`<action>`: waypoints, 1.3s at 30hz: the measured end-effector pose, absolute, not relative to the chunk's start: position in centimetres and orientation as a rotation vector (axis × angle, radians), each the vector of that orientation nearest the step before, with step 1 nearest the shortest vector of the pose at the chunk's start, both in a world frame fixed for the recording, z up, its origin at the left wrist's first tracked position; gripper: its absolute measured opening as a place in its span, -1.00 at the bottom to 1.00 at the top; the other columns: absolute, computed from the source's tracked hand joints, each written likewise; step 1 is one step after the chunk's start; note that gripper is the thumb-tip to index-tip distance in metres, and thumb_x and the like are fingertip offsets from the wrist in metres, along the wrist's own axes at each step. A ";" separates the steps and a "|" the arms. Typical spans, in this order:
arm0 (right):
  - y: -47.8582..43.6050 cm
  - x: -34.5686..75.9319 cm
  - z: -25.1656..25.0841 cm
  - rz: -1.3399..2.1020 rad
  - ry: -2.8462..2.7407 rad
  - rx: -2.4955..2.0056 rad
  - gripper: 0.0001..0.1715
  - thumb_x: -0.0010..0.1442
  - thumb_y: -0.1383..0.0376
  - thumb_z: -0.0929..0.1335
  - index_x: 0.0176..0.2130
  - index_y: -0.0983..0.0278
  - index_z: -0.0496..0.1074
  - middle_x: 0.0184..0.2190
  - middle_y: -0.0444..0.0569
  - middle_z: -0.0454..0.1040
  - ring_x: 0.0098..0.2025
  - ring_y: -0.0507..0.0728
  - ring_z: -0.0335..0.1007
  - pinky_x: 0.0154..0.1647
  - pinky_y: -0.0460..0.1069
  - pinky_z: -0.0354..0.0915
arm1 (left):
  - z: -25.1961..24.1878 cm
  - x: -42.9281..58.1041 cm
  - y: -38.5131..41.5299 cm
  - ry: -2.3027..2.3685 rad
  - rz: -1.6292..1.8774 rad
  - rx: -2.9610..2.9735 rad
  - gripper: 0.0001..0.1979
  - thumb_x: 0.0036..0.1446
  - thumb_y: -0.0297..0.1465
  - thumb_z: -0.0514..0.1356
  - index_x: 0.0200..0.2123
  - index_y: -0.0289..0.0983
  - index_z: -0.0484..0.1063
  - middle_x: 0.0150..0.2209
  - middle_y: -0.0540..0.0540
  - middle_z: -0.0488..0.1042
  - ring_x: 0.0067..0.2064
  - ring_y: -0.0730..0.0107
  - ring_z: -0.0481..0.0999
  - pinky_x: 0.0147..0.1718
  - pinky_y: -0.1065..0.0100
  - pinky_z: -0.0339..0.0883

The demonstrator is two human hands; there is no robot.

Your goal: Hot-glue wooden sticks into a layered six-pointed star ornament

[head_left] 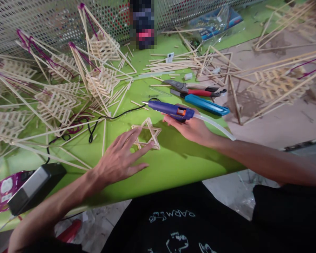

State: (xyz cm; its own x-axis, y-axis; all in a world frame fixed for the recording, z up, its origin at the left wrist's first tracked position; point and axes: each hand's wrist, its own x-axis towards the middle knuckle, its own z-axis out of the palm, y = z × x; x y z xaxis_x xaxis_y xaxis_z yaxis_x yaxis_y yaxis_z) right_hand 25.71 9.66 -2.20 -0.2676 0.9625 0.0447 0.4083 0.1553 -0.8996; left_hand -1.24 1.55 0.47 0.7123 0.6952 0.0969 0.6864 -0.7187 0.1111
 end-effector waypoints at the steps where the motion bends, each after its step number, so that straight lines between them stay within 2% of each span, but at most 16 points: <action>1: 9.6 25.7 -2.0 1.057 -1.787 -1.295 -0.67 0.28 0.00 0.38 -0.21 0.21 0.44 -0.35 -0.11 0.56 -0.31 0.13 0.47 -0.26 -0.01 0.34 | 0.5 -1.2 1.5 1.145 0.205 2.844 -0.32 0.23 -0.12 0.28 0.36 -0.03 0.19 0.43 -0.32 0.05 0.39 -0.19 0.20 0.22 -0.18 0.33; 5: 9.7 26.0 -0.7 1.033 -1.850 -1.215 -0.67 0.26 0.03 0.41 -0.30 0.24 0.39 -0.44 -0.16 0.44 -0.40 0.04 0.31 -0.37 -0.05 0.19 | 0.6 -1.2 1.5 1.141 0.206 2.825 -0.33 0.24 -0.15 0.29 0.36 -0.06 0.21 0.42 -0.34 0.07 0.39 -0.20 0.20 0.24 -0.18 0.31; 9: 10.3 27.0 0.5 0.924 -2.014 -1.045 -0.67 0.14 0.09 0.51 -0.39 0.26 0.43 -0.52 -0.18 0.36 -0.48 -0.01 0.21 -0.45 -0.05 0.08 | 0.5 -1.2 1.5 1.140 0.166 2.840 -0.31 0.23 -0.14 0.28 0.37 -0.06 0.18 0.42 -0.38 0.06 0.39 -0.25 0.18 0.22 -0.21 0.31; 12: 11.2 28.4 0.4 0.788 -2.167 -0.856 -0.66 0.15 0.03 0.49 -0.39 0.23 0.46 -0.51 -0.12 0.41 -0.49 0.02 0.26 -0.43 -0.04 0.17 | 0.5 -1.2 1.5 1.132 0.140 2.851 -0.32 0.25 -0.14 0.26 0.38 -0.08 0.17 0.41 -0.43 0.05 0.39 -0.28 0.18 0.21 -0.21 0.32; 16: 12.3 30.7 -0.8 0.535 -2.459 -0.611 -0.58 0.14 -0.05 0.48 -0.14 0.16 0.56 -0.20 0.04 0.59 -0.26 0.12 0.51 -0.25 -0.01 0.35 | 0.7 -1.2 1.6 1.109 0.166 2.854 -0.36 0.27 -0.14 0.24 0.35 -0.11 0.22 0.42 -0.45 0.02 0.39 -0.27 0.18 0.19 -0.19 0.34; 18: 12.6 31.7 -1.4 0.367 -2.613 -0.525 -0.54 0.14 -0.10 0.46 -0.11 0.13 0.56 -0.15 0.04 0.61 -0.27 0.12 0.53 -0.30 -0.01 0.35 | 0.8 -1.2 1.7 1.092 0.175 2.857 -0.37 0.27 -0.14 0.24 0.35 -0.13 0.23 0.42 -0.46 0.00 0.40 -0.29 0.17 0.19 -0.19 0.34; 21: 12.9 32.4 -2.0 0.140 -2.660 -0.347 -0.49 0.16 -0.14 0.44 -0.15 0.21 0.53 -0.17 0.04 0.62 -0.36 0.08 0.52 -0.38 -0.01 0.35 | 0.9 -1.1 1.8 1.080 0.172 2.847 -0.38 0.28 -0.15 0.24 0.35 -0.14 0.24 0.43 -0.47 -0.02 0.40 -0.32 0.14 0.19 -0.20 0.33; 25: 13.0 32.2 -2.3 0.035 -2.567 -0.171 -0.33 0.22 -0.23 0.34 -0.20 0.34 0.45 -0.28 0.06 0.56 -0.42 0.07 0.45 -0.45 -0.01 0.33 | 1.1 -1.0 1.8 1.082 0.150 2.836 -0.39 0.28 -0.16 0.24 0.35 -0.13 0.24 0.43 -0.46 -0.02 0.39 -0.33 0.16 0.18 -0.21 0.33; 33: 12.8 31.6 -2.9 -0.015 -2.556 -0.166 -0.20 0.28 -0.31 0.16 -0.31 0.32 0.45 -0.41 0.02 0.47 -0.43 0.09 0.33 -0.45 0.04 0.33 | 1.2 -1.2 1.8 1.081 0.130 2.837 -0.37 0.25 -0.15 0.27 0.34 -0.11 0.26 0.42 -0.46 0.00 0.37 -0.34 0.19 0.16 -0.20 0.34; 39: 12.8 31.5 -2.9 -0.091 -2.535 -0.179 -0.24 0.34 -0.26 0.11 -0.22 0.28 0.49 -0.36 0.00 0.48 -0.39 0.05 0.34 -0.36 0.02 0.40 | 1.1 -1.2 1.8 1.089 0.102 2.833 -0.35 0.25 -0.13 0.27 0.35 -0.08 0.23 0.45 -0.43 -0.07 0.39 -0.35 0.16 0.19 -0.20 0.32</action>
State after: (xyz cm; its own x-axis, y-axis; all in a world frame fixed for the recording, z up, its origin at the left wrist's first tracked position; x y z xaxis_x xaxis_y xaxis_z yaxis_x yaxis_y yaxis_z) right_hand 31.51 12.82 -2.93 -0.8168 0.1080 0.5667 0.1482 0.9886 0.0251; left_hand -1.20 1.80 1.11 0.7412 0.6708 0.0252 0.6637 -0.7380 0.1215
